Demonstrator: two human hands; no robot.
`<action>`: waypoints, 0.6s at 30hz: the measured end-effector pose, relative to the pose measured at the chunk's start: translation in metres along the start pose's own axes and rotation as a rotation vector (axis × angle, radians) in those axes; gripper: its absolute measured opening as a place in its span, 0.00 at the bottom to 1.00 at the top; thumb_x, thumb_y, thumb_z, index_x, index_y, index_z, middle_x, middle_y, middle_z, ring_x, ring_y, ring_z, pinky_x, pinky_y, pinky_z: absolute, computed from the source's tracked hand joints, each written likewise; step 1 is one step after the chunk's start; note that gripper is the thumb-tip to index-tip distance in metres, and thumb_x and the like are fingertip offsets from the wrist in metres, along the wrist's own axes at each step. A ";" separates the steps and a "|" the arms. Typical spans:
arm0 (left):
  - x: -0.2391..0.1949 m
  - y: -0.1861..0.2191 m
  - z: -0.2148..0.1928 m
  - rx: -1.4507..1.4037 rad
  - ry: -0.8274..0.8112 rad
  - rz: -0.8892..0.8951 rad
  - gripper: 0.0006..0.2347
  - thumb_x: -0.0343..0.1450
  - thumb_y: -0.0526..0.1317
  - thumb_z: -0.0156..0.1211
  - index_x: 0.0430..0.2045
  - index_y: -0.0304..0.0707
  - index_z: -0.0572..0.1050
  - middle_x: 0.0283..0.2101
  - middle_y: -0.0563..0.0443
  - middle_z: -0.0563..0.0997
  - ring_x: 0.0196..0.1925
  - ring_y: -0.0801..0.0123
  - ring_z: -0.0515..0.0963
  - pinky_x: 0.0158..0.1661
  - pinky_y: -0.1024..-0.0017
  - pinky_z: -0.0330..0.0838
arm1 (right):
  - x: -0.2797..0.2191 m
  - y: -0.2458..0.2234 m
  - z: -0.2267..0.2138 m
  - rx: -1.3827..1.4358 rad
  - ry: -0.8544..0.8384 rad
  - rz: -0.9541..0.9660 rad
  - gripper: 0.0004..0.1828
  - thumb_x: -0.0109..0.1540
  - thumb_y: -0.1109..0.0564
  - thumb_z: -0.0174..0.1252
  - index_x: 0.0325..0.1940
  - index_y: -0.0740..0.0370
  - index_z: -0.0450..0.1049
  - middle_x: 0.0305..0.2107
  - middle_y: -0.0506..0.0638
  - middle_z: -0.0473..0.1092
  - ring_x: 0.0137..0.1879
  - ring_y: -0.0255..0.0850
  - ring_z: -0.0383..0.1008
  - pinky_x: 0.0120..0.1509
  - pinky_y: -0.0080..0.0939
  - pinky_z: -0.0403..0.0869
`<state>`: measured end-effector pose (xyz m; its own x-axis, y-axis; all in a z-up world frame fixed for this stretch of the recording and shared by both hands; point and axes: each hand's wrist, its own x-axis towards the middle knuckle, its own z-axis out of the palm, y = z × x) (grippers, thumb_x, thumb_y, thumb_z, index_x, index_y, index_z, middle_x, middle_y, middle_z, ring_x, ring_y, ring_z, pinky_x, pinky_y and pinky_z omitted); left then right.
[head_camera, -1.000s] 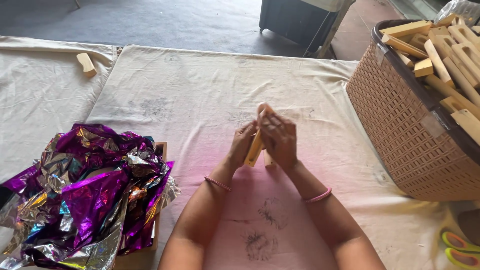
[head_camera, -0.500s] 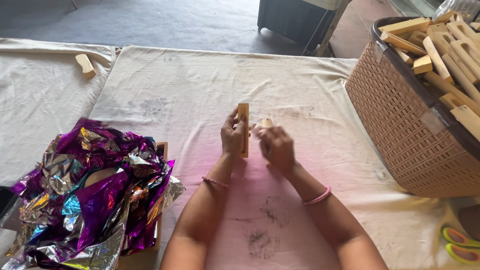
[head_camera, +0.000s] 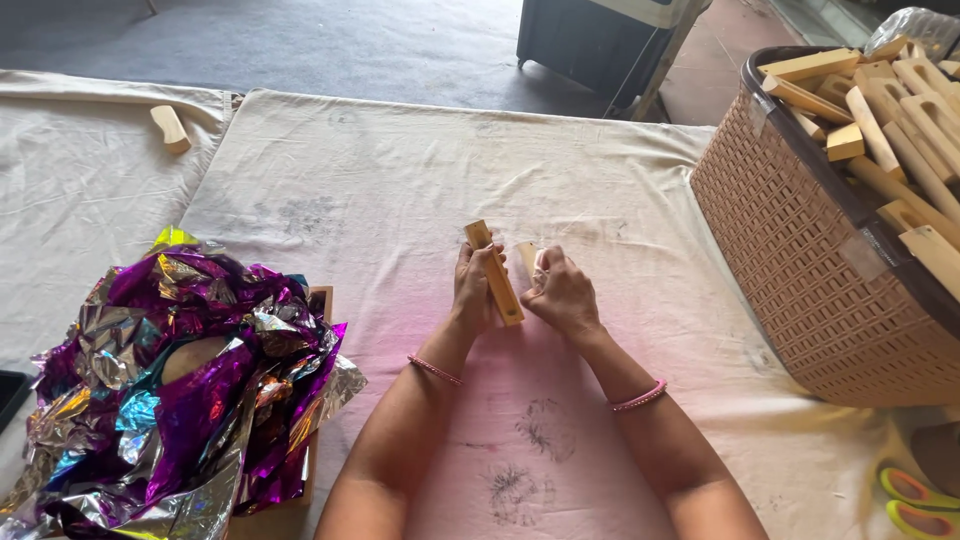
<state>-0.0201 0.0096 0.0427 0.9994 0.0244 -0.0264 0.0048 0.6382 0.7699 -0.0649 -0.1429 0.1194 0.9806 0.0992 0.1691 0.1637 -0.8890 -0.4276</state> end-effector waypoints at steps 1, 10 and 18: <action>0.001 0.000 0.000 0.003 -0.001 -0.002 0.16 0.74 0.39 0.53 0.58 0.41 0.68 0.48 0.49 0.76 0.49 0.72 0.76 0.46 0.74 0.79 | 0.003 0.006 0.003 0.003 0.001 0.002 0.22 0.53 0.59 0.62 0.48 0.59 0.63 0.32 0.54 0.70 0.35 0.44 0.77 0.41 0.43 0.81; 0.006 -0.002 -0.009 -0.039 -0.030 -0.109 0.14 0.79 0.40 0.48 0.59 0.41 0.64 0.51 0.44 0.77 0.50 0.66 0.79 0.50 0.69 0.80 | 0.005 0.025 0.026 0.537 0.154 0.068 0.16 0.58 0.57 0.65 0.48 0.59 0.70 0.38 0.56 0.79 0.44 0.44 0.83 0.48 0.43 0.81; -0.002 0.003 -0.013 -0.092 -0.127 -0.150 0.14 0.78 0.41 0.47 0.57 0.38 0.65 0.52 0.41 0.79 0.51 0.65 0.80 0.52 0.66 0.79 | -0.004 0.010 0.004 0.610 0.056 0.121 0.27 0.52 0.59 0.71 0.50 0.59 0.64 0.42 0.56 0.76 0.46 0.44 0.80 0.49 0.43 0.82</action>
<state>-0.0227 0.0211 0.0365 0.9841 -0.1701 -0.0512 0.1566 0.6950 0.7018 -0.0664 -0.1499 0.1108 0.9916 -0.0247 0.1266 0.0997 -0.4757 -0.8739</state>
